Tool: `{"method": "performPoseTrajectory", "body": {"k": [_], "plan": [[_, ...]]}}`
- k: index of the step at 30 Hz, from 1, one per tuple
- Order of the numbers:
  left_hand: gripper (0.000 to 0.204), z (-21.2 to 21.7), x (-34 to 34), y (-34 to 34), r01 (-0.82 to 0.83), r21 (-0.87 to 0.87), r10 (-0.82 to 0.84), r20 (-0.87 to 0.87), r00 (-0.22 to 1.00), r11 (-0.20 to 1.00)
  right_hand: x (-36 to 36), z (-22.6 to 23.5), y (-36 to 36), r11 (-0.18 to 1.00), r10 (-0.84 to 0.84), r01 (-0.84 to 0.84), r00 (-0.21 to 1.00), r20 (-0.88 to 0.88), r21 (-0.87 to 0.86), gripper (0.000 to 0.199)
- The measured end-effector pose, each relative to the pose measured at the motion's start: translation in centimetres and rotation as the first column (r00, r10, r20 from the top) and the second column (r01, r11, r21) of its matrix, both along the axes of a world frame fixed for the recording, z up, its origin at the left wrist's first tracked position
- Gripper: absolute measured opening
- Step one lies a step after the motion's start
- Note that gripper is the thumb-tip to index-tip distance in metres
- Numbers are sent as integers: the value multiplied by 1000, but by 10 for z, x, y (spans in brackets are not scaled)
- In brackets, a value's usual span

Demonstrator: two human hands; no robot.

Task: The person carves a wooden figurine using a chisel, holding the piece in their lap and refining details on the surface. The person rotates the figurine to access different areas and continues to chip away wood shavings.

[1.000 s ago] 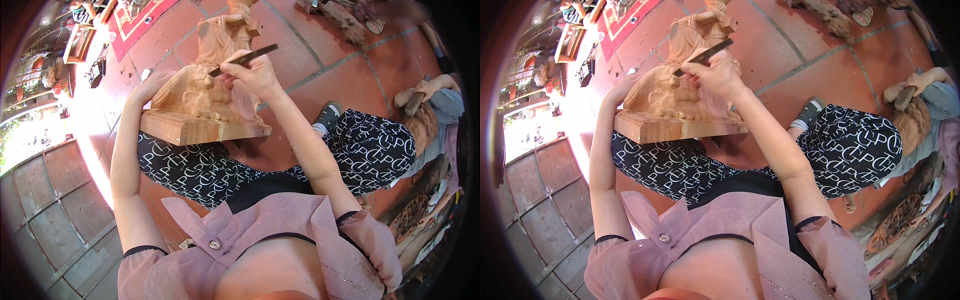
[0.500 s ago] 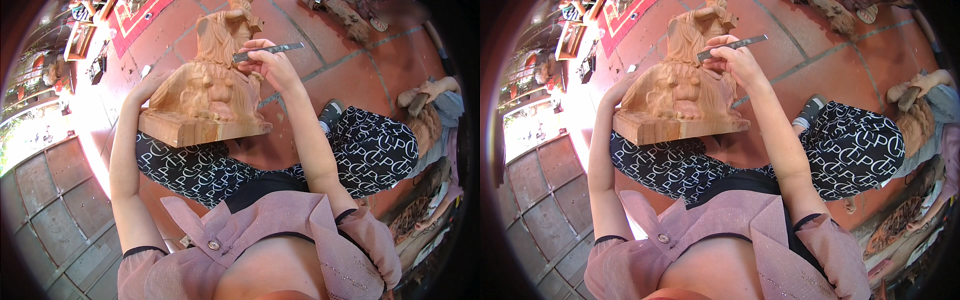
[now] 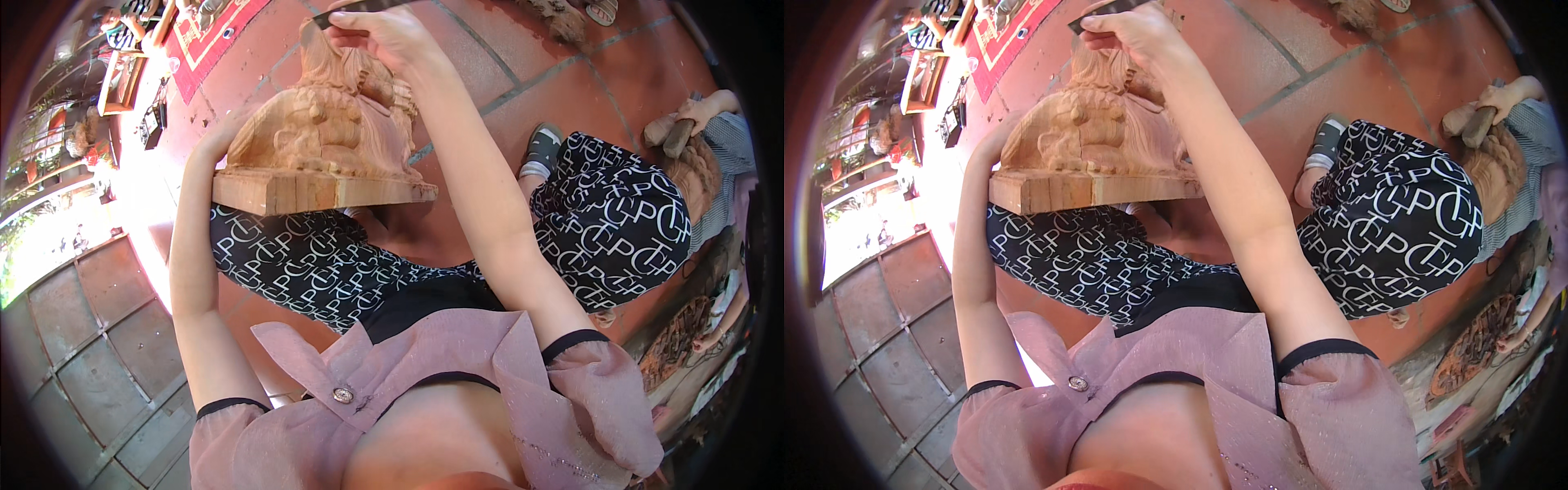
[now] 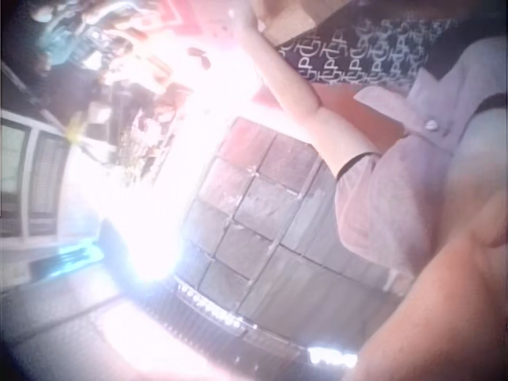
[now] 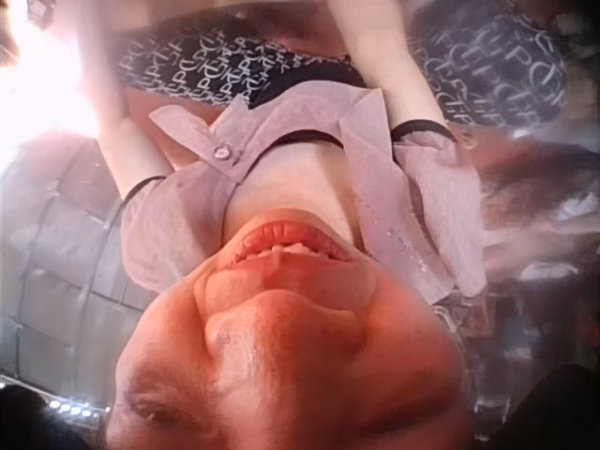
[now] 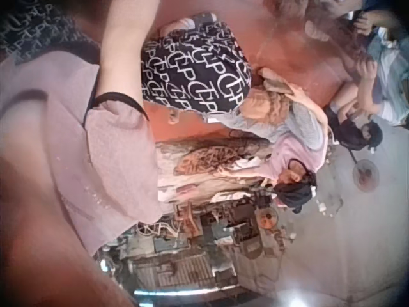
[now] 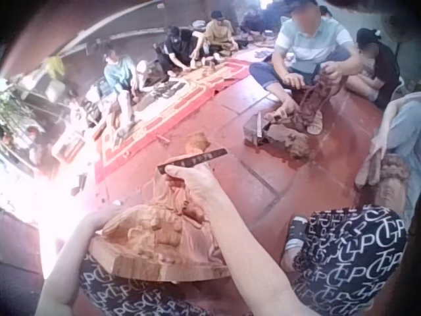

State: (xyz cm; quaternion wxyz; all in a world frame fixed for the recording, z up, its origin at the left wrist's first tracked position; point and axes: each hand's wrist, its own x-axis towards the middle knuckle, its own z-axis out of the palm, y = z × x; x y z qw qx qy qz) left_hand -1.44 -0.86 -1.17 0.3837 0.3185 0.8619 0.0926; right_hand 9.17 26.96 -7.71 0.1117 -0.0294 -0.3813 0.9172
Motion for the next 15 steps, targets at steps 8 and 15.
{"method": "performPoseTrajectory", "body": {"k": [8,15], "plan": [[40,8,18,7,-317,22,310,156,938,948,16,11,15,992,31,-37,998,51,122,19],[42,34,41,32,-538,-171,563,170,809,825,3,-39,9,983,148,-128,977,157,-129,16]]}}
